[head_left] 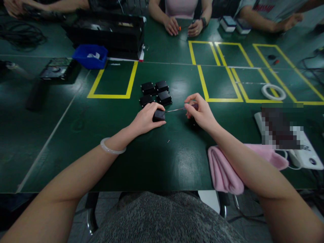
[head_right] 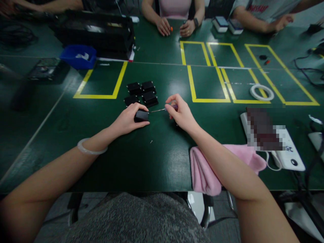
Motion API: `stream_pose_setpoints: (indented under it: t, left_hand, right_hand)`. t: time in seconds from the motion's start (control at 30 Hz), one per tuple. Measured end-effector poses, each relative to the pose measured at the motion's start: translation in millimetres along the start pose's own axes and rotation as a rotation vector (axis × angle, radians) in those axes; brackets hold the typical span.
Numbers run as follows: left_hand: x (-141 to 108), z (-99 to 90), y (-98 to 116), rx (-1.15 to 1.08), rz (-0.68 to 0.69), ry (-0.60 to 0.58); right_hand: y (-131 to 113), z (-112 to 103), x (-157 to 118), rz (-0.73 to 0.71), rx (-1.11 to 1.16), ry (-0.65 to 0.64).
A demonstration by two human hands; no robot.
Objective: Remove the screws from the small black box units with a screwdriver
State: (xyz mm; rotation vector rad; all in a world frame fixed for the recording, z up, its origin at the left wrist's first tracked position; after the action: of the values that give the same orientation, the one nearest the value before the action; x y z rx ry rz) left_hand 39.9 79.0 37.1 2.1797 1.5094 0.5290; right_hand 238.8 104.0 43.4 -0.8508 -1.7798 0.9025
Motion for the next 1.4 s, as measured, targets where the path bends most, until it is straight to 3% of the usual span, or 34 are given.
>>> stream_pose_setpoints:
  t: [1.4]
  left_hand:
    - [-0.9, 0.0, -0.4, 0.009, 0.025, 0.014]
  right_hand:
    - [-0.2, -1.9, 2.3, -0.005, 0.033, -0.002]
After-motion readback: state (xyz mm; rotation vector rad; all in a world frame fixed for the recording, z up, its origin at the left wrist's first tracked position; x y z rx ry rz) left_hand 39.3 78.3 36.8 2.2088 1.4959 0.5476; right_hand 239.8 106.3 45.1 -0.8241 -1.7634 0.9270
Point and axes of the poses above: each hand's wrist, its own x-axis towards the middle knuckle, its own z-axis out of the palm, y = z × x, the point moved 8 cm from there along x, towards the middle knuckle, and after that the axes turned 12 degrees about -z, right-handed, at the moved point
